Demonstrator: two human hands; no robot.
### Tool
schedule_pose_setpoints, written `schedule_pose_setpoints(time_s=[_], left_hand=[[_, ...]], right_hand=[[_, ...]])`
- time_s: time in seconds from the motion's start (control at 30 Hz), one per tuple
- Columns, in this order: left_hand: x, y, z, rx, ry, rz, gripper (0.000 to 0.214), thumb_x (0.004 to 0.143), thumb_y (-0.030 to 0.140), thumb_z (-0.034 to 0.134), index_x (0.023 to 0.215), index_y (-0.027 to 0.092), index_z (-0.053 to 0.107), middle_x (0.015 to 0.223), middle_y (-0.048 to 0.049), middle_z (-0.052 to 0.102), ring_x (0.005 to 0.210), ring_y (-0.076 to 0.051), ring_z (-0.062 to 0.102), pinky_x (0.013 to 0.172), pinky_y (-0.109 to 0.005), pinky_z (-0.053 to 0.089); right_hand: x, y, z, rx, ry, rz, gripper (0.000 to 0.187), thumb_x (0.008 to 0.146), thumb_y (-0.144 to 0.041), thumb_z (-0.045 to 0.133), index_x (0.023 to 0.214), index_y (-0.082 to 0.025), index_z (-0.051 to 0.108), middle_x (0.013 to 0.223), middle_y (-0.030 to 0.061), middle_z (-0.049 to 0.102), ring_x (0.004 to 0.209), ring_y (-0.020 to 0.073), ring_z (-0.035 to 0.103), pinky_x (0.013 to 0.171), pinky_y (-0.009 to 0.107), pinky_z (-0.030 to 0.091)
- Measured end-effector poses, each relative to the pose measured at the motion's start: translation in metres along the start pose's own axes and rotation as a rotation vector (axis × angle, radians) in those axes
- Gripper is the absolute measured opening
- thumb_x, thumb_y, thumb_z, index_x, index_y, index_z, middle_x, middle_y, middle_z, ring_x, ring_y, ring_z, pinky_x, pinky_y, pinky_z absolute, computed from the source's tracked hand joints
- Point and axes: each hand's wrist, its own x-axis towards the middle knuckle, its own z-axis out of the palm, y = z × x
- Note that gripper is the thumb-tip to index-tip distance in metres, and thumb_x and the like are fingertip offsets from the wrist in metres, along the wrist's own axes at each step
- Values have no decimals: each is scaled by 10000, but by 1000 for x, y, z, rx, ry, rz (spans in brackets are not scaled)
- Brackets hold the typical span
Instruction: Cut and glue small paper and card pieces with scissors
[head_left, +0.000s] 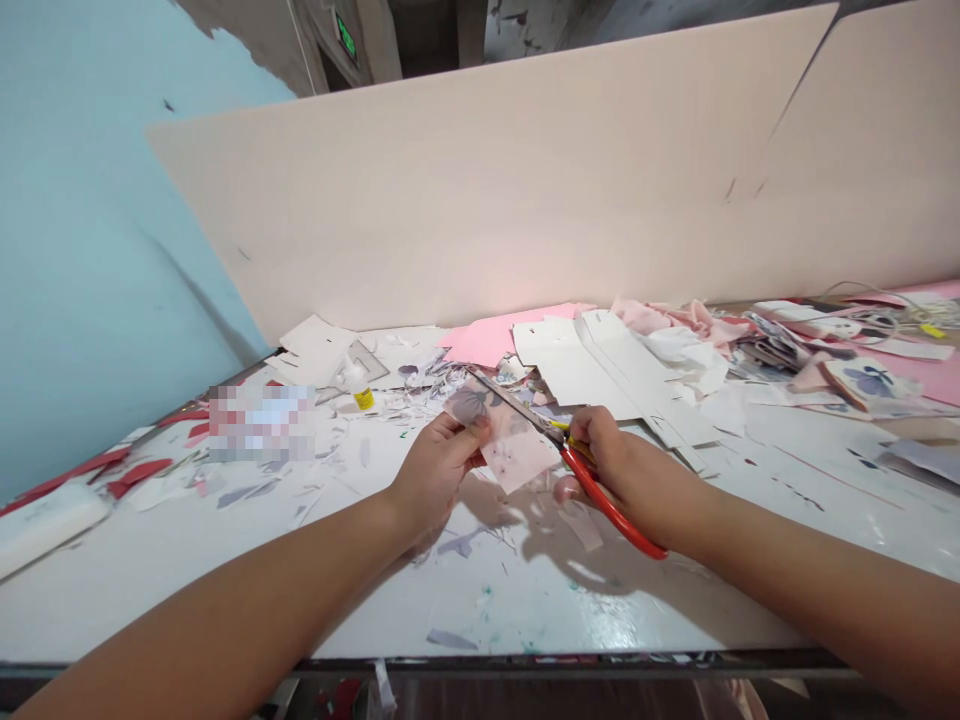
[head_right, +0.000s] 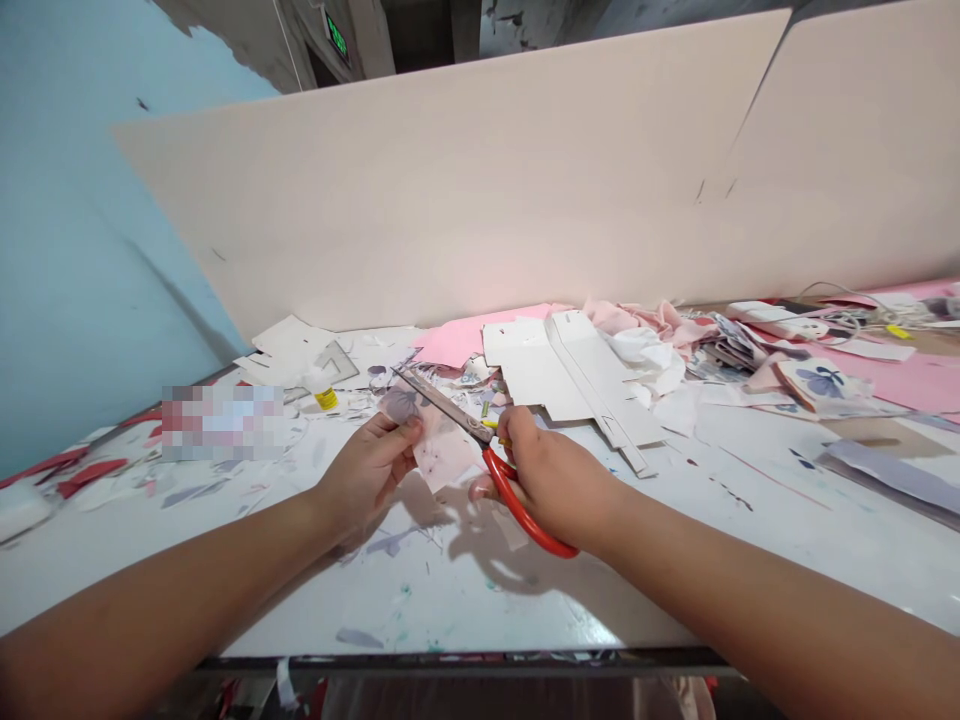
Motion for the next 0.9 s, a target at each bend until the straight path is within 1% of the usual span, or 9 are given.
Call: schedule_pose_setpoints(time_s=[0.13,0.3,0.4,0.53,0.67,0.77,0.9], left_hand=[[-1,1,1,-5,4,-4,122,685,279,664,721,175,612,656,20,610,614,-106,578,644,-274,493],[-1,1,0,-7,-10,-9,142,695,280,655,770,166,610,687,0,617,643,-120,596,642,-280,502],[-1,0,0,-2,-18,5,153,703,285,647,798,169,613,700,-1,617,651,-119,593,648,-278,499],[0,-2,-1,0,-17,-2,207,692,298,655,850,170,620,720,-11,620,677,-132,590,683,-304,495],[0,-1,-1,-4,-22,-4,213,683,304,664,837,163,622,739,-24,631,681,-134,588,693,-306,490],[-1,0,-1,-2,-28,-7,192,690,310,658,803,158,629,759,-33,643,689,-131,590,711,-302,486],[0,-1,-1,22,7,8,209,679,338,665,797,169,631,734,-26,643,680,-129,584,685,-281,476]], right_hand=[[0,-1,2,-33,8,-20,257,801,-378,440,849,-221,242,541,-21,502,451,165,462,449,242,301],[0,-4,2,-56,-6,51,243,816,-375,411,813,-234,214,530,-32,511,420,153,453,438,229,272],[1,-6,2,-90,-12,58,223,830,-379,397,811,-232,230,521,-28,518,418,159,464,437,229,269],[2,-5,1,-160,-16,57,198,842,-375,411,816,-221,289,520,-3,545,432,180,495,439,239,275],[2,-6,0,-203,-6,62,224,841,-414,425,806,-218,322,558,38,584,476,209,531,462,257,310],[3,-5,0,-97,5,112,249,822,-428,449,787,-231,300,580,35,594,493,206,544,468,258,341],[7,-2,-3,105,91,157,248,817,-399,461,760,-243,277,603,19,595,501,179,539,466,254,371]])
